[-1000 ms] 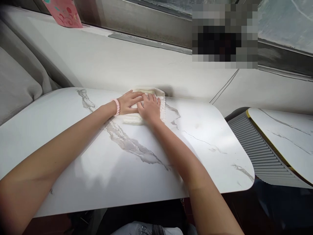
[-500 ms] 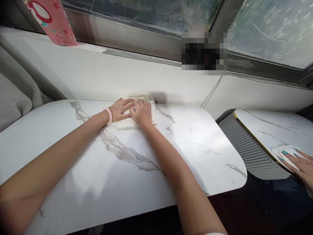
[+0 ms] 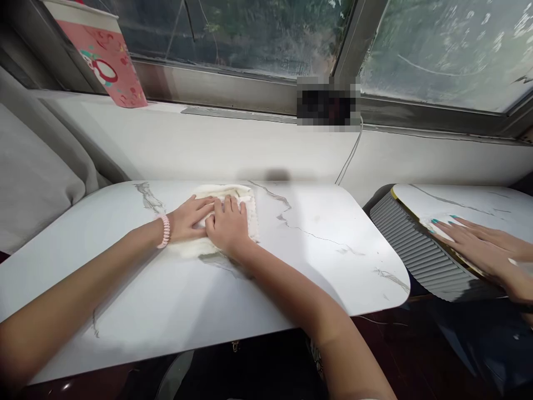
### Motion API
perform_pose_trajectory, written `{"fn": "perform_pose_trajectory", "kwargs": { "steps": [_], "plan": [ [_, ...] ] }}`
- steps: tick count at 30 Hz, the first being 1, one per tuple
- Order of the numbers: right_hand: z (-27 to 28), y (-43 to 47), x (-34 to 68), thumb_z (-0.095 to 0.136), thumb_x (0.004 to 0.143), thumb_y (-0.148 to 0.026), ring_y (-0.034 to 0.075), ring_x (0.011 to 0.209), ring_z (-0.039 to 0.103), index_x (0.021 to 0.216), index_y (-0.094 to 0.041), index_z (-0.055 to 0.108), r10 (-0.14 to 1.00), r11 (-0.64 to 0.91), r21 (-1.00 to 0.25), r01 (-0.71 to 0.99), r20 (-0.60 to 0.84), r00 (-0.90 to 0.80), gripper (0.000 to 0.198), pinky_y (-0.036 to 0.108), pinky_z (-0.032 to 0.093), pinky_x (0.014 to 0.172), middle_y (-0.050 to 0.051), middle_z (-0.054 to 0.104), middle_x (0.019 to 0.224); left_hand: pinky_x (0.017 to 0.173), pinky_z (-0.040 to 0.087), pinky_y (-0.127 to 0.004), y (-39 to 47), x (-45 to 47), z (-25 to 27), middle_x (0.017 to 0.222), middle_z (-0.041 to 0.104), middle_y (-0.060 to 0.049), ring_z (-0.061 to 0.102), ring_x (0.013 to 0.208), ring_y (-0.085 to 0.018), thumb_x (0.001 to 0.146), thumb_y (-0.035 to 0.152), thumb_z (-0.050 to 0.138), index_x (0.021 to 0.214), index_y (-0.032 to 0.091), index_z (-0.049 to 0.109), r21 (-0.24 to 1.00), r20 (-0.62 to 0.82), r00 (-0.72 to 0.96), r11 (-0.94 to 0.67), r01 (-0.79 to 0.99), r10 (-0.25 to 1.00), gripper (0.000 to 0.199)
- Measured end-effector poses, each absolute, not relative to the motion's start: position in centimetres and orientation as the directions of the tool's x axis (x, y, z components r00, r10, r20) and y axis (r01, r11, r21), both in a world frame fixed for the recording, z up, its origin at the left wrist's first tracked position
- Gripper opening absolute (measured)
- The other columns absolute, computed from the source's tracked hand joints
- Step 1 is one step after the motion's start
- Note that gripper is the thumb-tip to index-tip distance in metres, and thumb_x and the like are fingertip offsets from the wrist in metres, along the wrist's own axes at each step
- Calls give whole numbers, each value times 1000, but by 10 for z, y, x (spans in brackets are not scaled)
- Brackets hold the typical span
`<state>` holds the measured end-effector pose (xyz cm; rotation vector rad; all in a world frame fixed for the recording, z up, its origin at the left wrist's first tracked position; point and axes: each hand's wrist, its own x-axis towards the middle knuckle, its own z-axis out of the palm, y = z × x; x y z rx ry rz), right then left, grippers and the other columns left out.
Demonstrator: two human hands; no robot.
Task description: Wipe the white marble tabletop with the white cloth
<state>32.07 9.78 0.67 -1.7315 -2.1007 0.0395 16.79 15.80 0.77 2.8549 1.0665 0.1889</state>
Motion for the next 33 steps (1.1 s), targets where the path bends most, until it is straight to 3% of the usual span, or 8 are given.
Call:
{"fn": "perform_pose_trajectory", "kwargs": {
  "steps": [4, 8, 12, 15, 18, 24, 30, 33],
  "plan": [
    [26, 80, 326, 39, 94, -28, 31, 111, 59, 128, -5, 56, 921, 354, -135, 925, 220, -321, 45, 47, 38, 97, 23, 63, 124, 117, 17, -56, 123, 160, 16, 159, 27, -17, 20, 147, -33, 87, 51, 43, 148, 15, 36, 70, -34, 715, -712, 699, 699, 71],
    [46, 82, 347, 40, 92, -22, 22, 80, 66, 102, -14, 67, 866, 495, -158, 854, 171, -470, 30, 47, 30, 103, 8, 74, 88, 115, 24, -56, 104, 169, 31, 156, 36, -11, 28, 145, -32, 92, 50, 38, 141, 24, 47, 114, -65, 674, -665, 738, 736, 57],
    [41, 89, 362, 33, 95, -15, 21, 109, 61, 116, -19, 61, 850, 505, -268, 821, 317, -420, 35, 48, 18, 114, 8, 69, 118, 113, 26, -60, 86, 201, 27, 155, 37, -15, 27, 145, -33, 97, 42, 23, 142, 16, 46, 126, 27, 527, -526, 841, 849, 57],
    [28, 90, 356, 31, 100, -26, 23, 129, 49, 126, -17, 55, 884, 461, -357, 812, 265, -385, 37, 47, 24, 114, 12, 58, 136, 116, 19, -63, 74, 217, 12, 155, 34, -19, 22, 146, -37, 93, 46, 31, 149, 10, 34, 93, 118, 473, -484, 870, 873, 66],
    [17, 91, 346, 30, 101, -35, 25, 141, 35, 133, -16, 51, 919, 394, -423, 816, 211, -334, 42, 52, 18, 117, 14, 50, 145, 118, 15, -59, 71, 219, 1, 157, 31, -18, 19, 147, -35, 92, 43, 31, 152, 9, 29, 80, 131, 464, -475, 876, 876, 68],
    [9, 88, 343, 33, 100, -28, 20, 140, 36, 128, -18, 54, 914, 390, -449, 804, 294, -280, 36, 46, 17, 120, 10, 52, 143, 117, 18, -60, 76, 210, -4, 155, 36, -16, 23, 146, -36, 91, 42, 33, 152, 11, 30, 91, 180, 475, -496, 864, 861, 68],
    [17, 51, 318, 39, 97, -42, 31, 122, 53, 113, -13, 62, 903, 383, -340, 859, 336, -269, 40, 59, 13, 118, 17, 66, 117, 118, 19, -58, 41, 182, -4, 157, 33, -13, 19, 148, -35, 91, 36, 32, 152, 15, 32, 60, 187, 553, -571, 818, 812, 64],
    [17, 29, 295, 43, 94, -46, 35, 127, 47, 120, -12, 59, 875, 453, -353, 819, 351, -333, 46, 62, 18, 116, 21, 62, 125, 118, 21, -58, 11, 157, -7, 158, 31, -11, 17, 148, -33, 91, 35, 34, 154, 19, 27, 37, 226, 535, -556, 830, 814, 65]
  ]
}}
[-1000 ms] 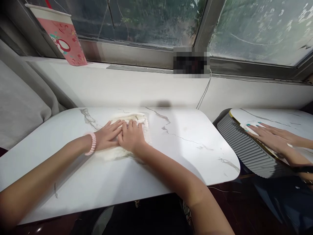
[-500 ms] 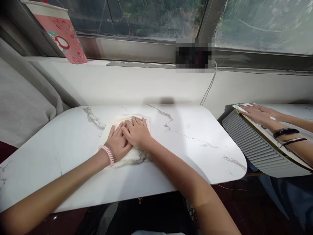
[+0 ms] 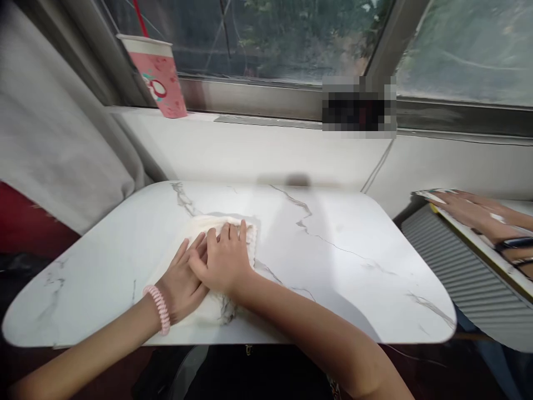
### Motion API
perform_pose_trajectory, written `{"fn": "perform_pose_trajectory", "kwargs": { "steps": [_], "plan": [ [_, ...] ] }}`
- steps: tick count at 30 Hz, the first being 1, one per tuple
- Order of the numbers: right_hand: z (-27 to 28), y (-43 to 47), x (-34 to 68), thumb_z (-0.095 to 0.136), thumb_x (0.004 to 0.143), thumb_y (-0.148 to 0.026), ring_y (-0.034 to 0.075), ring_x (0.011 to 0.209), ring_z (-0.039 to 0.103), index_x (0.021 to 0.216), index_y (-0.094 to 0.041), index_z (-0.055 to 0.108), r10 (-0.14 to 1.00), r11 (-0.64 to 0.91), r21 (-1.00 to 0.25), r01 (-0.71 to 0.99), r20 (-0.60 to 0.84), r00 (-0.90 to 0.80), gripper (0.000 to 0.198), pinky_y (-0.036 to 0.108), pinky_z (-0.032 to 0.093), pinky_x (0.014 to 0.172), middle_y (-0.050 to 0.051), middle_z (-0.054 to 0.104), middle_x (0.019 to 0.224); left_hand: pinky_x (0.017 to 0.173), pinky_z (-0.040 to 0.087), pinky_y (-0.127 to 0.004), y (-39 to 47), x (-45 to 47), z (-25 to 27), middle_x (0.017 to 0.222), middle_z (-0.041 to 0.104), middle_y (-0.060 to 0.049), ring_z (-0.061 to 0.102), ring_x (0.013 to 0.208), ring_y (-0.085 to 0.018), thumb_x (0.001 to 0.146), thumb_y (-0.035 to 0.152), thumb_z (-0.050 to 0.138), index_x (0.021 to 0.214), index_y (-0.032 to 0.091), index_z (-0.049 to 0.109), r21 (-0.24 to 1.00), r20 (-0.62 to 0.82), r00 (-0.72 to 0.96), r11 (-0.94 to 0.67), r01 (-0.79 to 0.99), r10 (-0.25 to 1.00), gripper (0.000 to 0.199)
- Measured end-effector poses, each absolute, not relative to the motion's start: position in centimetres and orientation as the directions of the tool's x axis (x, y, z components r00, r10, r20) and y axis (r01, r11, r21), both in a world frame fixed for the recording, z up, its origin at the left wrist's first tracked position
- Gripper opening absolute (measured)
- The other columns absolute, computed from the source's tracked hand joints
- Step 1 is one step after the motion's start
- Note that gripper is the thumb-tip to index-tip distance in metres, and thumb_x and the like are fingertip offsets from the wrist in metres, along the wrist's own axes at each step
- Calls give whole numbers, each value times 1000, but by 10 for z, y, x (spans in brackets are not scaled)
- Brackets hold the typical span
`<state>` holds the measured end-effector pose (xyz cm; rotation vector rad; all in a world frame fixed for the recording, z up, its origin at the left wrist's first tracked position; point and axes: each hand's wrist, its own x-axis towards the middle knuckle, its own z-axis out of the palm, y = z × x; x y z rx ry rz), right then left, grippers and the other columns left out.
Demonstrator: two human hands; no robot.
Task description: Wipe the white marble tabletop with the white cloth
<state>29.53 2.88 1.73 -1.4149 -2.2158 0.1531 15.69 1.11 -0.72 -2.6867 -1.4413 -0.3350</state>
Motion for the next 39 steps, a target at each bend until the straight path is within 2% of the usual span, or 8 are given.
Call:
{"fn": "perform_pose_trajectory", "kwargs": {
  "steps": [5, 8, 11, 14, 25, 30, 34, 39],
  "plan": [
    [11, 17, 261, 42, 93, -35, 33, 141, 30, 128, -12, 56, 777, 620, -414, 667, 444, -447, 44, 57, 18, 120, 18, 47, 143, 118, 22, -58, -18, 118, -8, 157, 33, -10, 21, 148, -32, 90, 35, 37, 155, 22, 24, 20, 236, 440, -457, 889, 867, 67],
    [9, 30, 243, 42, 93, -31, 30, 140, 32, 122, -14, 59, 739, 666, -415, 620, 480, -473, 38, 50, 23, 120, 15, 48, 141, 119, 22, -57, -11, 103, -3, 156, 35, -9, 26, 146, -32, 90, 34, 37, 154, 24, 25, 19, 200, 413, -425, 905, 888, 66],
    [9, 52, 231, 41, 94, -30, 26, 125, 47, 113, -16, 63, 762, 642, -449, 622, 465, -451, 32, 44, 28, 118, 13, 57, 126, 119, 21, -56, 11, 94, 0, 153, 41, -9, 29, 145, -31, 91, 33, 36, 153, 23, 29, -4, 171, 411, -416, 909, 896, 63],
    [9, 75, 225, 42, 94, -27, 25, 114, 53, 109, -16, 64, 788, 608, -466, 642, 450, -420, 29, 43, 30, 116, 12, 61, 115, 119, 20, -56, 39, 89, 0, 152, 42, -10, 29, 145, -30, 91, 31, 35, 151, 23, 34, -28, 162, 427, -428, 903, 890, 61],
    [5, 192, 251, 44, 96, -26, 23, 112, 53, 107, -16, 67, 851, 489, -506, 710, 454, -263, 27, 36, 34, 107, 10, 64, 111, 119, 21, -52, 179, 116, 9, 148, 46, -13, 34, 142, -29, 88, 37, 43, 138, 17, 50, 25, 132, 472, -479, 878, 872, 54],
    [-2, 245, 276, 42, 98, -28, 22, 114, 54, 112, -16, 67, 883, 411, -555, 723, 441, -164, 31, 35, 35, 106, 10, 65, 116, 118, 23, -48, 239, 143, 8, 146, 47, -13, 40, 137, -29, 87, 38, 48, 137, 15, 50, 77, 170, 484, -501, 862, 859, 55],
    [-5, 259, 280, 43, 98, -30, 22, 113, 57, 117, -18, 66, 889, 383, -584, 715, 444, -113, 32, 35, 38, 103, 9, 65, 118, 117, 25, -47, 259, 146, 2, 145, 49, -11, 40, 137, -29, 86, 39, 50, 137, 17, 51, 134, 222, 494, -529, 838, 840, 55],
    [-4, 253, 276, 40, 99, -27, 24, 111, 56, 113, -17, 66, 879, 390, -529, 754, 458, -133, 31, 39, 35, 104, 9, 66, 115, 119, 22, -49, 254, 145, 0, 148, 46, -11, 38, 139, -29, 85, 38, 50, 140, 17, 48, 143, 219, 487, -521, 841, 846, 58]
  ]
}}
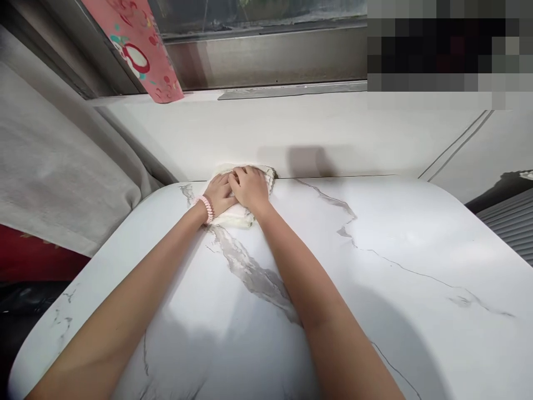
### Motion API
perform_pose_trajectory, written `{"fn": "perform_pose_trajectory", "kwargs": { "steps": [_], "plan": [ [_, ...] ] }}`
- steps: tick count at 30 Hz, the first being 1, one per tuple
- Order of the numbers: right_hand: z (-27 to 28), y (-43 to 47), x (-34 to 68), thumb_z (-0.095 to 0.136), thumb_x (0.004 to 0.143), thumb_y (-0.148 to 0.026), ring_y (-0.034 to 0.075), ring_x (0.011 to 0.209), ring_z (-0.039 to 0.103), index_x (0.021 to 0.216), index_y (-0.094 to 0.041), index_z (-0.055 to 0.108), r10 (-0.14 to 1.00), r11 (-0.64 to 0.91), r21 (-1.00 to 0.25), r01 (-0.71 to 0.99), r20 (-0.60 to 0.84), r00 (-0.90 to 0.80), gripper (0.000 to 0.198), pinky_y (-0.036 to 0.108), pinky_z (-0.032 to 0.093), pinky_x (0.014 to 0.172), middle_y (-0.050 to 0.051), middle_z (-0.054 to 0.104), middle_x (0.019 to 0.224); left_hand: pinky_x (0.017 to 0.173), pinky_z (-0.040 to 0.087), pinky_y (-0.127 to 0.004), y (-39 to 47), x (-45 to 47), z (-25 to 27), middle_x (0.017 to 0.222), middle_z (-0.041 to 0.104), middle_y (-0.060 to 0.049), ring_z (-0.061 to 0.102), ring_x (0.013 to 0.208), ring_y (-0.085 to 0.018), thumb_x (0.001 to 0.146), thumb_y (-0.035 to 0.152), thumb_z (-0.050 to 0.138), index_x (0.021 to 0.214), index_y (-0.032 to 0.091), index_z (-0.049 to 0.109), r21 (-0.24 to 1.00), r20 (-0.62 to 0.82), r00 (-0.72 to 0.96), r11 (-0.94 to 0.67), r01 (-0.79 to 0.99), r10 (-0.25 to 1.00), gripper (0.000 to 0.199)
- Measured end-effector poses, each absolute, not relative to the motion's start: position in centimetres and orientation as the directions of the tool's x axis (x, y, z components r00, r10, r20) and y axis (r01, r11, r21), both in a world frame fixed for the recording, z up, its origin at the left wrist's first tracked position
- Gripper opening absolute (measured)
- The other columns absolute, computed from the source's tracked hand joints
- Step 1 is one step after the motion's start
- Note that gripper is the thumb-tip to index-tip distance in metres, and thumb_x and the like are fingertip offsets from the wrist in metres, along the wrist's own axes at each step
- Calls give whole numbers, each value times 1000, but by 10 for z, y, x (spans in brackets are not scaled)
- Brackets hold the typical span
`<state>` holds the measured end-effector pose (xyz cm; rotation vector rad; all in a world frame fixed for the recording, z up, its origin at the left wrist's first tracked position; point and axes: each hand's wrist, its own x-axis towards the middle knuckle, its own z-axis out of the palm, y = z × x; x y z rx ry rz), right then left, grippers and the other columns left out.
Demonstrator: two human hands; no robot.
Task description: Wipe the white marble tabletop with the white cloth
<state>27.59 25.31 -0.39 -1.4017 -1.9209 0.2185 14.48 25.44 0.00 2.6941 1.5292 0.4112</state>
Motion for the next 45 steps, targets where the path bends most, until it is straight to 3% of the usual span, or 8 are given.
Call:
{"fn": "perform_pose_trajectory", "kwargs": {
  "steps": [7, 12, 16, 19, 24, 30, 38, 45],
  "plan": [
    [1, 210, 256, 45, 95, -25, 24, 110, 53, 108, -17, 65, 859, 463, -487, 741, 454, -238, 25, 39, 33, 106, 9, 64, 111, 120, 16, -54, 195, 124, 4, 155, 36, -14, 23, 147, -30, 92, 36, 37, 146, 12, 41, 22, 102, 487, -491, 871, 868, 59],
    [4, 147, 204, 45, 95, -27, 25, 110, 50, 110, -15, 64, 804, 588, -476, 654, 435, -407, 27, 40, 32, 107, 11, 62, 111, 118, 20, -56, 112, 61, -6, 152, 41, -16, 23, 146, -31, 94, 36, 32, 144, 12, 44, -59, 115, 405, -401, 914, 907, 57],
    [7, 88, 168, 45, 95, -34, 25, 111, 48, 116, -14, 61, 710, 703, -482, 522, 435, -554, 34, 41, 32, 107, 11, 59, 113, 116, 24, -55, 30, 8, -17, 148, 46, -13, 27, 144, -32, 93, 36, 32, 147, 17, 40, -119, 228, 388, -370, 921, 893, 58],
    [10, 52, 148, 46, 94, -40, 25, 112, 48, 114, -14, 61, 639, 760, -481, 437, 435, -634, 36, 41, 32, 108, 12, 59, 113, 116, 25, -54, -25, -18, -23, 144, 49, -9, 33, 142, -32, 93, 31, 34, 152, 27, 26, -130, 320, 393, -371, 920, 862, 60],
    [14, 23, 117, 42, 94, -40, 25, 111, 51, 107, -13, 63, 581, 797, -457, 394, 404, -707, 36, 41, 32, 107, 14, 60, 112, 117, 25, -54, -70, -50, -29, 145, 45, -6, 37, 138, -32, 92, 27, 34, 153, 35, 16, -103, 402, 330, -316, 943, 854, 64],
    [10, 45, 96, 43, 95, -39, 25, 110, 51, 112, -12, 62, 590, 794, -460, 397, 429, -684, 37, 41, 33, 106, 14, 61, 113, 114, 31, -54, -38, -76, -24, 140, 50, -6, 44, 132, -34, 92, 33, 38, 151, 33, 23, -95, 300, 310, -296, 951, 902, 61],
    [5, 126, 105, 43, 98, -31, 25, 111, 51, 111, -12, 61, 758, 652, -502, 568, 435, -485, 30, 42, 30, 108, 14, 62, 113, 116, 24, -52, 94, -63, -5, 146, 46, -14, 36, 138, -32, 89, 44, 39, 140, 17, 48, -20, 91, 412, -412, 911, 907, 59],
    [-1, 213, 122, 42, 99, -30, 26, 115, 51, 115, -13, 61, 840, 524, -516, 677, 445, -311, 30, 42, 30, 109, 14, 63, 115, 118, 21, -51, 208, -35, 3, 149, 45, -11, 37, 138, -30, 84, 46, 48, 132, 20, 56, 128, 134, 485, -501, 856, 864, 55]
  ]
}}
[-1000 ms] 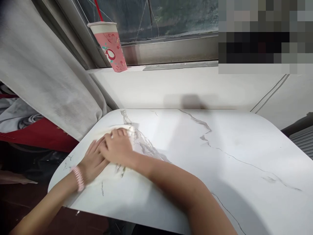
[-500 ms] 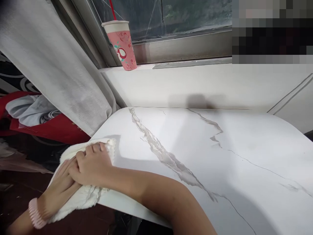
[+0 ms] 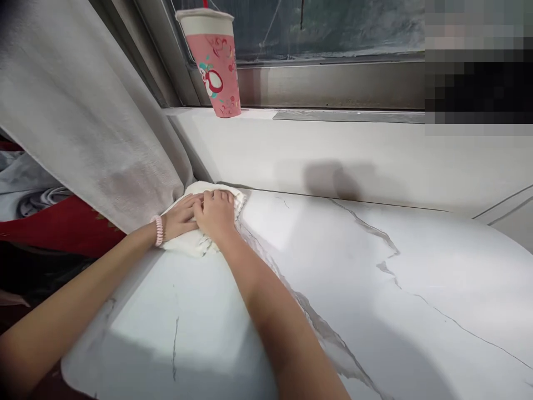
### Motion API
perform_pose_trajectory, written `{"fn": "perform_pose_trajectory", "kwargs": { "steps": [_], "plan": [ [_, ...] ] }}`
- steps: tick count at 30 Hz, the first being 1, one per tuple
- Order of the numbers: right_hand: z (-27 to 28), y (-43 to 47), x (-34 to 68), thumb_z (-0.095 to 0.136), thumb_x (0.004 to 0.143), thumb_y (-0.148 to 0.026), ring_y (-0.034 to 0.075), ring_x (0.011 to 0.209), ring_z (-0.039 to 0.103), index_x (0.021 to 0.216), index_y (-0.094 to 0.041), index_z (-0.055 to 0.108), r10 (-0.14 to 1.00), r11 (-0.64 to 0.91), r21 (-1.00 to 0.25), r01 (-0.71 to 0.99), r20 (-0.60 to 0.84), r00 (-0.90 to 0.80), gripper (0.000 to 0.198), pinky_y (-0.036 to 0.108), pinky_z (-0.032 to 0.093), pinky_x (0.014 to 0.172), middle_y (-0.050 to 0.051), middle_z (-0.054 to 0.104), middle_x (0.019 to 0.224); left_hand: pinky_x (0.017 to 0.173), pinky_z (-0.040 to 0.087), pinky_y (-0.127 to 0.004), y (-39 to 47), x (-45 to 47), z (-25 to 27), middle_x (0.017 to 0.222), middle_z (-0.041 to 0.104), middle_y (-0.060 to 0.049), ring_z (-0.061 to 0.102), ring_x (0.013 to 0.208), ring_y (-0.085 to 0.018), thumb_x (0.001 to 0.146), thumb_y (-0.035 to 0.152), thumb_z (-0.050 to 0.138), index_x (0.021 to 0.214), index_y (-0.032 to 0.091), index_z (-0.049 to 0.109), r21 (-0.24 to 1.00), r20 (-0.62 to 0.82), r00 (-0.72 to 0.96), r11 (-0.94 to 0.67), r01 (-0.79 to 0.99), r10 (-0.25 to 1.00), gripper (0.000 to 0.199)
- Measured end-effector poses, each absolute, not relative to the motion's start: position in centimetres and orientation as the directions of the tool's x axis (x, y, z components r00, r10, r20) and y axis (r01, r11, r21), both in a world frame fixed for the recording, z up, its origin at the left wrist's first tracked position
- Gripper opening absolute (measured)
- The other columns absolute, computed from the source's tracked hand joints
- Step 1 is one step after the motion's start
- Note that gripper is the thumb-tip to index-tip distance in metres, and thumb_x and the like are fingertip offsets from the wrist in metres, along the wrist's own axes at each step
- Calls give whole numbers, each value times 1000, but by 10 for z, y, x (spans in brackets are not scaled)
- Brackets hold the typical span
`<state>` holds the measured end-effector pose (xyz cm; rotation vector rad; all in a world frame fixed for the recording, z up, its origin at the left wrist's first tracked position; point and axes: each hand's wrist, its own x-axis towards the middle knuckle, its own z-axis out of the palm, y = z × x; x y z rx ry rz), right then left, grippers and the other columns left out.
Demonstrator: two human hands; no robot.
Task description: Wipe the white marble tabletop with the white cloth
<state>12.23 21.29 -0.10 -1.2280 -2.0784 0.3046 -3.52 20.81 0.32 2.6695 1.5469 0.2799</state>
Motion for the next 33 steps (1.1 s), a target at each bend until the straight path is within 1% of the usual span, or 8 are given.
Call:
{"fn": "perform_pose_trajectory", "kwargs": {
  "steps": [3, 6, 10, 17, 21, 25, 29, 33],
  "plan": [
    [-3, 244, 126, 43, 99, -28, 24, 115, 52, 115, -14, 61, 844, 518, -529, 672, 446, -299, 29, 40, 29, 111, 12, 64, 115, 118, 21, -51, 236, -25, 4, 148, 44, -14, 36, 138, -30, 87, 44, 45, 135, 16, 52, 147, 166, 475, -498, 855, 864, 56],
    [-4, 262, 126, 42, 99, -28, 25, 115, 53, 114, -15, 62, 852, 497, -543, 677, 455, -260, 29, 42, 30, 110, 12, 65, 116, 117, 22, -49, 254, -22, 6, 146, 46, -17, 38, 136, -30, 89, 43, 43, 134, 10, 52, 169, 177, 491, -517, 839, 853, 57],
    [-5, 267, 125, 41, 99, -27, 26, 115, 53, 114, -14, 64, 858, 476, -543, 692, 461, -228, 31, 41, 30, 110, 12, 65, 116, 115, 27, -48, 265, -24, 6, 138, 53, -15, 44, 130, -29, 87, 44, 47, 127, 13, 57, 178, 196, 508, -539, 823, 839, 52],
    [-4, 243, 126, 41, 99, -26, 26, 115, 52, 119, -11, 62, 847, 475, -494, 728, 481, -226, 33, 44, 28, 110, 15, 64, 116, 118, 22, -49, 248, -25, 3, 148, 46, -11, 39, 137, -28, 83, 43, 51, 133, 19, 53, 177, 181, 481, -509, 842, 858, 56],
    [-1, 207, 124, 41, 98, -28, 27, 114, 51, 120, -9, 62, 844, 502, -475, 722, 453, -288, 35, 44, 28, 110, 16, 63, 115, 118, 21, -50, 205, -28, 3, 148, 46, -13, 37, 139, -28, 82, 44, 50, 135, 17, 52, 152, 183, 457, -485, 861, 870, 61],
    [2, 155, 121, 42, 98, -29, 26, 113, 50, 120, -11, 60, 793, 599, -465, 651, 460, -400, 34, 44, 28, 110, 15, 62, 112, 118, 23, -51, 136, -35, 0, 148, 46, -12, 37, 140, -29, 83, 44, 46, 139, 19, 49, 112, 216, 393, -423, 899, 894, 61],
    [4, 99, 127, 42, 97, -29, 25, 114, 50, 123, -12, 58, 715, 699, -458, 550, 467, -520, 35, 45, 27, 112, 13, 61, 114, 115, 28, -54, 56, -33, -8, 143, 51, -17, 41, 137, -33, 85, 43, 42, 137, 13, 50, 9, 273, 338, -353, 935, 901, 61],
    [5, 52, 151, 42, 96, -30, 25, 121, 46, 127, -10, 56, 622, 778, -467, 420, 475, -623, 39, 44, 23, 117, 14, 59, 122, 113, 29, -56, -16, -8, -17, 142, 51, -19, 38, 138, -35, 89, 40, 40, 138, 11, 48, -113, 325, 327, -307, 945, 887, 58]
  ]
}}
